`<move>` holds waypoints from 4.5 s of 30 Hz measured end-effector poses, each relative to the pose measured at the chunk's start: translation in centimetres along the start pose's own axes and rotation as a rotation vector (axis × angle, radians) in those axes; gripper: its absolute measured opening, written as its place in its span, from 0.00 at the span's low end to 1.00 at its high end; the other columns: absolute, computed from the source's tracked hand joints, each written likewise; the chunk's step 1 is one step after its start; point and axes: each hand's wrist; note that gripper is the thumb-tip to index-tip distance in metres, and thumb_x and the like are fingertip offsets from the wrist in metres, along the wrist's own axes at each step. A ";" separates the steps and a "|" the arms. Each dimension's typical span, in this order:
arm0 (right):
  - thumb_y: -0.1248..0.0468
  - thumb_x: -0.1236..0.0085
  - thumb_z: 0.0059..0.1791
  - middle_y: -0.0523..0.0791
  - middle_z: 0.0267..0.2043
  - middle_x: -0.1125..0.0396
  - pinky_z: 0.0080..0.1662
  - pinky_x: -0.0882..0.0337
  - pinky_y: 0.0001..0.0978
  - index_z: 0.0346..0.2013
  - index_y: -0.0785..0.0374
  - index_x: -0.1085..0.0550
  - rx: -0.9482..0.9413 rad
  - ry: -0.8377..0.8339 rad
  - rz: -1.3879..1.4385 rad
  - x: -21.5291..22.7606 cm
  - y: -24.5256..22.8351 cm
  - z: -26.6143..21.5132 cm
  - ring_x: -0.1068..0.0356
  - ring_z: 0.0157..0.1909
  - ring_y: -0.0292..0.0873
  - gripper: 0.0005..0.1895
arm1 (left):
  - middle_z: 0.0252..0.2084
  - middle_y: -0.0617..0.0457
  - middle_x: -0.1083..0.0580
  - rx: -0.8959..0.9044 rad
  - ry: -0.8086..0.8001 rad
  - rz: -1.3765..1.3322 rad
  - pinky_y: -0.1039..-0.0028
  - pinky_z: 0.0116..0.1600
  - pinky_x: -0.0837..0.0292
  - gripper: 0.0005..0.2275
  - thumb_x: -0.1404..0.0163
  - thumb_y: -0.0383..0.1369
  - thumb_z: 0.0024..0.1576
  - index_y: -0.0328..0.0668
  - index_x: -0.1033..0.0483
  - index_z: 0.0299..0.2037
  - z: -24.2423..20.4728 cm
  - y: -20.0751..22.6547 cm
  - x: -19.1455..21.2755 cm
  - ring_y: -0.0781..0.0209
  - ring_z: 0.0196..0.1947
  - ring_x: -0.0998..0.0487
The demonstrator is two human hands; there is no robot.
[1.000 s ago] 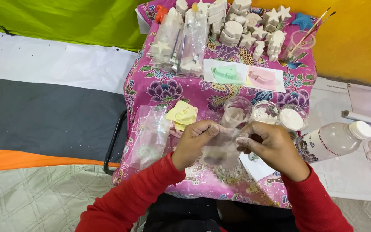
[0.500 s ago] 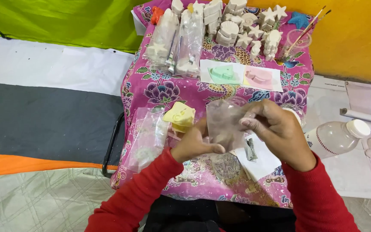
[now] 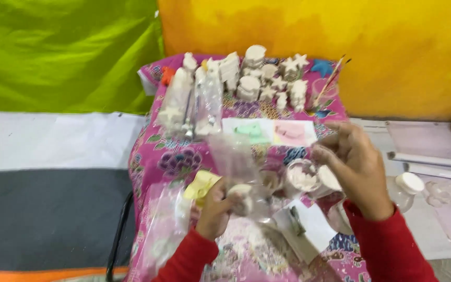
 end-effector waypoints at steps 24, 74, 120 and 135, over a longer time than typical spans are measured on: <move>0.68 0.46 0.51 0.42 0.31 0.33 0.34 0.31 0.38 0.34 0.56 0.26 -0.347 0.454 -0.775 2.8 16.7 29.4 0.35 0.34 0.43 0.03 | 0.42 0.20 0.15 0.279 0.020 -0.222 0.64 0.32 0.21 0.38 0.38 0.39 0.43 0.44 0.35 0.69 1.4 -5.9 5.3 0.30 0.33 0.11; 0.68 0.47 0.52 0.43 0.49 0.28 0.33 0.40 0.32 0.44 0.70 0.17 -0.895 -0.927 -0.967 -2.5 13.1 28.9 0.39 0.32 0.40 0.13 | 0.54 0.26 0.19 0.576 -0.037 -0.314 0.59 0.52 0.21 0.37 0.37 0.31 0.45 0.41 0.36 0.68 2.0 -6.5 5.6 0.36 0.46 0.16; 0.60 0.42 0.51 0.41 0.69 0.35 0.67 0.34 0.42 0.67 0.51 0.31 -0.591 -1.166 -1.256 -1.7 15.5 23.5 0.34 0.69 0.45 0.28 | 0.53 0.35 0.17 0.550 0.096 -0.082 0.64 0.49 0.20 0.35 0.40 0.33 0.46 0.44 0.32 0.69 1.5 -2.9 3.6 0.44 0.48 0.16; 0.73 0.59 0.51 0.39 0.74 0.44 0.52 0.26 0.27 0.69 0.49 0.37 -0.232 -1.469 -1.427 -1.2 21.5 24.0 0.32 0.61 0.37 0.32 | 0.60 0.30 0.24 0.483 -0.028 -0.271 0.53 0.37 0.15 0.39 0.43 0.27 0.50 0.53 0.46 0.74 1.6 -3.3 3.6 0.37 0.46 0.18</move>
Point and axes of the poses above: each hand's wrist, its own z-axis towards the middle knuckle, its own x-axis out of the back of the hand, y = z × x
